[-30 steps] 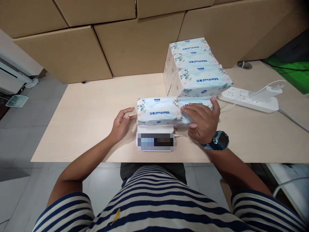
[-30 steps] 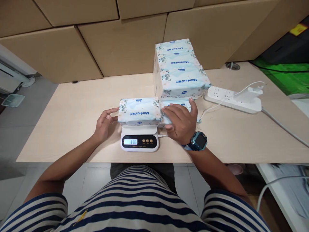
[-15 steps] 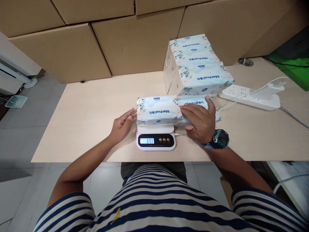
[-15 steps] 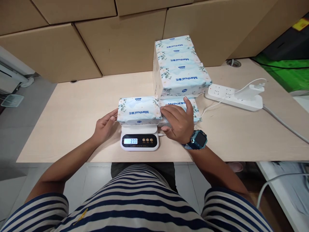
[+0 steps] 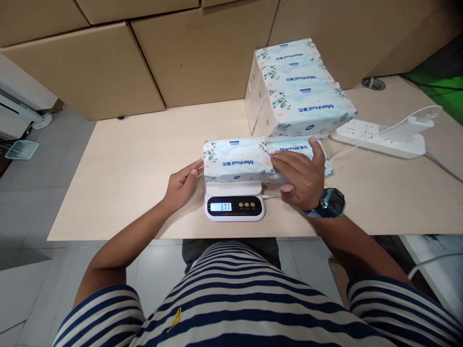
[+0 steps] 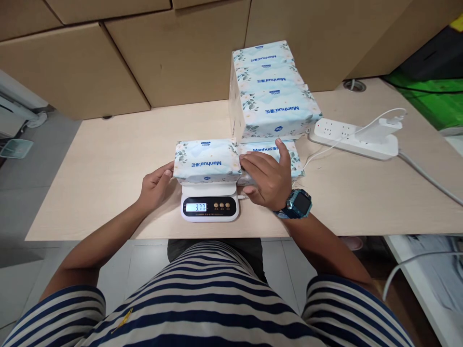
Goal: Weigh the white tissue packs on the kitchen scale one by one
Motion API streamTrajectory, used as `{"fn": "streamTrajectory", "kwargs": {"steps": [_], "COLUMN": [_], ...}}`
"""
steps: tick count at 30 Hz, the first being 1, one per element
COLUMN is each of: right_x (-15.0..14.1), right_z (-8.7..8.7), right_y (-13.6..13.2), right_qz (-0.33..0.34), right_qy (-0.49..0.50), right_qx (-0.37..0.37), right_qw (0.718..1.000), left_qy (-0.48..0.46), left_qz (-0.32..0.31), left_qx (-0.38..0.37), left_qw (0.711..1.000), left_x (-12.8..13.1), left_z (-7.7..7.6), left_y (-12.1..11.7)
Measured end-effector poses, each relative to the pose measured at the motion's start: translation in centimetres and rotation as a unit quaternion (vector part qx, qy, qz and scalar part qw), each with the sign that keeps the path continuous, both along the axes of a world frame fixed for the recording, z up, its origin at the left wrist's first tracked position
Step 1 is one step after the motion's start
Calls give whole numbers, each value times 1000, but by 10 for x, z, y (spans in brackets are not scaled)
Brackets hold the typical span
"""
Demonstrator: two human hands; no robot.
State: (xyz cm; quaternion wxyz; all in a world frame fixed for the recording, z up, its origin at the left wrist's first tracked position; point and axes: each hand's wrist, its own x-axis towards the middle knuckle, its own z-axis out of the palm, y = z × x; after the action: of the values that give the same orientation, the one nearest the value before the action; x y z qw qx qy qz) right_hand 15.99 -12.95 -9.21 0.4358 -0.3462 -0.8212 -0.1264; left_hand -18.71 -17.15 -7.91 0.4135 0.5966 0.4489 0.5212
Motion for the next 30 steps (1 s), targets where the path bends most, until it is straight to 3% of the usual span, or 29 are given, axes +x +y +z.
{"fn": "streamTrajectory", "kwargs": {"steps": [5,11,15,21,25,30], "right_x": [-1,-3,0,3,-5,-26], "right_z": [0,3,0,-3,5,28], "right_y": [0,1,2,3,-3,-26], "right_qz": [-16,-3,-41,-67,-52,-2], "right_qy": [-14,-5,6,10,-18,-8], "right_qx": [2,55,34,-11,-9,-29], "right_qw": [1000,998,999,998,998,1000], "left_qy": [7,64,99,68,69,61], "left_qz": [-2,27,42,45,-11,-158], "left_qx": [6,33,52,6,-1,36], "left_qw": [1000,997,993,997,998,985], "left_x": [-1,-7,-12,-12,-2,23], "left_z": [-2,-10,-10,-12,-6,22], "left_y": [0,2,4,9,-5,-46]}}
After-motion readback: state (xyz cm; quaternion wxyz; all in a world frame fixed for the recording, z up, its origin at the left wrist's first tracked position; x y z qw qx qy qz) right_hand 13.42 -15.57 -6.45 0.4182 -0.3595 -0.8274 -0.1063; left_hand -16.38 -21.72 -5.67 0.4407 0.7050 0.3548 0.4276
